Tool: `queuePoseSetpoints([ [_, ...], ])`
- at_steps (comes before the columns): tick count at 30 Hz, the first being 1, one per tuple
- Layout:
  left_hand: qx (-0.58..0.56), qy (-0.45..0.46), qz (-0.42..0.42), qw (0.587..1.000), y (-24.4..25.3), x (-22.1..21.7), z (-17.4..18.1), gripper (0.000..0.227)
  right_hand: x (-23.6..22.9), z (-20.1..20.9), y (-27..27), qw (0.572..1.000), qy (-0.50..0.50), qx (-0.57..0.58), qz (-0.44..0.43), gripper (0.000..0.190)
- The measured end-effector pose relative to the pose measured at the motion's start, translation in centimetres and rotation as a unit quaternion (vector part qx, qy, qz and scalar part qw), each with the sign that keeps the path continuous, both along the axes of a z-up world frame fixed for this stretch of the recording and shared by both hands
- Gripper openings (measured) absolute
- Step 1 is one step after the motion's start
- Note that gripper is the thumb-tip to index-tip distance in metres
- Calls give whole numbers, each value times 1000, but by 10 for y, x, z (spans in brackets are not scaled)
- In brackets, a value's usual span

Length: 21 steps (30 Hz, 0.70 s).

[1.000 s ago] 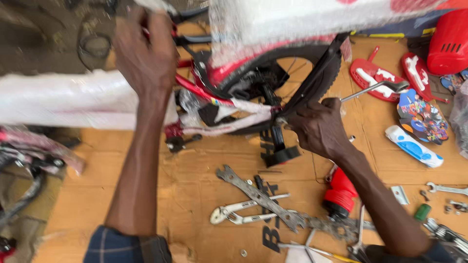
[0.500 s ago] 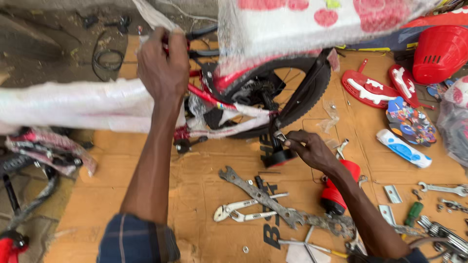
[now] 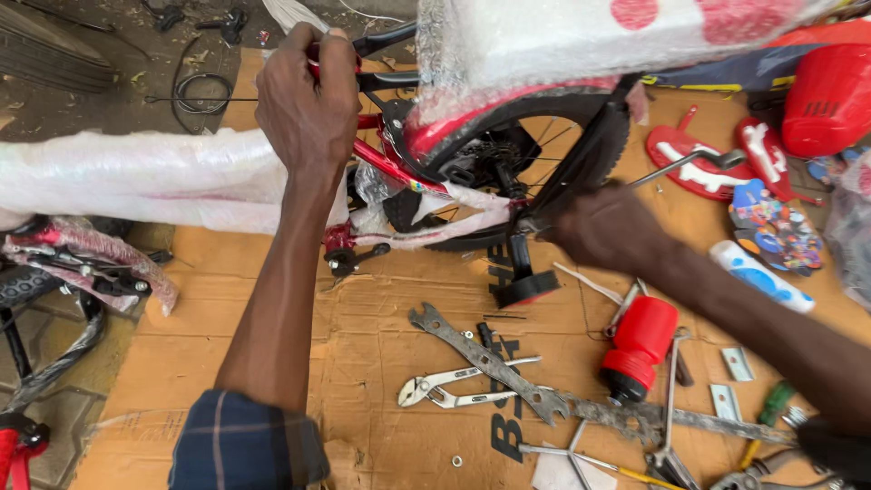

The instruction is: The person assembles a red bicycle, focusing on the rear wheel and training wheels. They use a wrench to tighten the axle nuts and attach the training wheel supports to the frame. The person also uses pliers to adjust the pedal crank arm.

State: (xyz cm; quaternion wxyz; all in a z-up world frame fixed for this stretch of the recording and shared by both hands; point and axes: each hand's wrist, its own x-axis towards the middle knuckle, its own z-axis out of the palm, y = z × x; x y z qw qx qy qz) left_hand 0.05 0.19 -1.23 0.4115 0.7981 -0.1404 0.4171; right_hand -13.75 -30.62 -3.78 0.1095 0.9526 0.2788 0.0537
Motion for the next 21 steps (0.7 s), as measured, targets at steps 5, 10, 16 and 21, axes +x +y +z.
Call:
queuePoseSetpoints([
  [5,-42,78,-57,994,4,19,-8,31,26,25,-44,984,-7,-178,-31,69],
  [10,-23,40,-69,997,3,31,-18,39,42,-77,-101,985,89,-24,-148,61],
  [16,-27,30,-39,998,-8,24,-8,36,7,-293,-92,723,232,643,-104,48],
  [21,-60,-32,-50,996,-8,7,-1,27,-4,-226,-66,756,231,595,-148,32],
])
